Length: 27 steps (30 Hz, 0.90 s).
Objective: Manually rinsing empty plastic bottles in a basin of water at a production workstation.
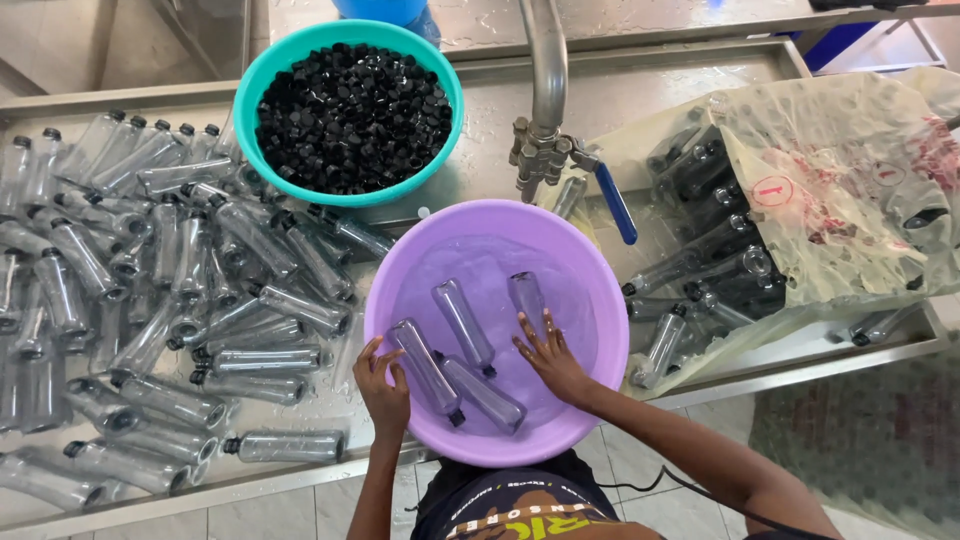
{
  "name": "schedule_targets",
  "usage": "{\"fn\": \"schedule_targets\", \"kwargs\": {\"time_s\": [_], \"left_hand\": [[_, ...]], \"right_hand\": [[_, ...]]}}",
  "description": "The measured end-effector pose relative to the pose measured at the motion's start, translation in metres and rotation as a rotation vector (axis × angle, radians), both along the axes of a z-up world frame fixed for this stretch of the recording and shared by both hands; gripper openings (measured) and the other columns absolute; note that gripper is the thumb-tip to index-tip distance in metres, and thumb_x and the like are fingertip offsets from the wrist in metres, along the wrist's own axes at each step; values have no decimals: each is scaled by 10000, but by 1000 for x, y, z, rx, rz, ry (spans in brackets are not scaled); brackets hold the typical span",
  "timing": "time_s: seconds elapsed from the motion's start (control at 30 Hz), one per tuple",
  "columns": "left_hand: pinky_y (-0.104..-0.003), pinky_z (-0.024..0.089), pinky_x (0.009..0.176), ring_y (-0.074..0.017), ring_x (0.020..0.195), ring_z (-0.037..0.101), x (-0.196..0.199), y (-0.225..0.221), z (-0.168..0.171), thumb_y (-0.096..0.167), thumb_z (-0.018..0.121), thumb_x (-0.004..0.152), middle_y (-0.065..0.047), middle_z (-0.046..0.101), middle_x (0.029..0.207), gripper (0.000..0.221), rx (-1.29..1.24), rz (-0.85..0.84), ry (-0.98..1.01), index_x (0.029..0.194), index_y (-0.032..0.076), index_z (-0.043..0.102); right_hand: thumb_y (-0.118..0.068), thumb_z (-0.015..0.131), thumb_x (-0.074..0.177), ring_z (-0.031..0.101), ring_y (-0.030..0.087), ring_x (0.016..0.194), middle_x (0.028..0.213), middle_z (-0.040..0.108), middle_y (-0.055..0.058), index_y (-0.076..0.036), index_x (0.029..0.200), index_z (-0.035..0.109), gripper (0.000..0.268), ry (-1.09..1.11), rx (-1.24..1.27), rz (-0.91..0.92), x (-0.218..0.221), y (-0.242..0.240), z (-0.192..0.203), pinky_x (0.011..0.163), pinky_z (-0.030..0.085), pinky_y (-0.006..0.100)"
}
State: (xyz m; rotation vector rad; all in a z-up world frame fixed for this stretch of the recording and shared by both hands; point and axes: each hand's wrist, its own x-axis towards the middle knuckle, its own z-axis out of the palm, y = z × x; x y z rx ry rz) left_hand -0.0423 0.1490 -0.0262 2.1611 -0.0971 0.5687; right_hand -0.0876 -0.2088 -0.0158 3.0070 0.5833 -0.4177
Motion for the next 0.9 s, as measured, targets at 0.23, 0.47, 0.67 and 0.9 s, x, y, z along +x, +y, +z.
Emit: {"fn": "schedule_targets", "kwargs": {"time_s": [0.23,0.47,0.67,0.9], "left_hand": [[-446,521,1053,-336,1326,629,-4,-1,8,-57,659,865,-87,646,1382,305,11,-17,-15,978,188,801],[-422,524,1069,-323,1341,630,-5,1,2,-61,637,897,-78,660,1388,310,-31,0,-5,982,186,804],[-441,529,1079,-353,1332,626,-5,0,11,-62,629,899,-96,649,1397,279,-56,-16,30,980,148,793],[-424,530,1084,-336,1335,628,-7,-1,13,-72,637,901,-85,650,1395,291,-48,3,37,979,157,798]], "right_hand": [[-146,829,858,464,651,1453,1701,476,139,-138,1427,717,581,-403,-240,306,10,-18,-48,1040,551,609],[-207,811,811,630,601,1242,1703,448,245,-115,1531,636,746,-309,-378,218,9,-47,-157,683,648,405],[-416,794,628,599,620,1230,1743,321,219,-118,1659,416,1138,40,108,127,23,-25,-16,749,694,527],[-144,708,805,792,321,722,882,798,91,-336,1583,549,818,56,776,-421,23,-37,92,646,624,409]]}}
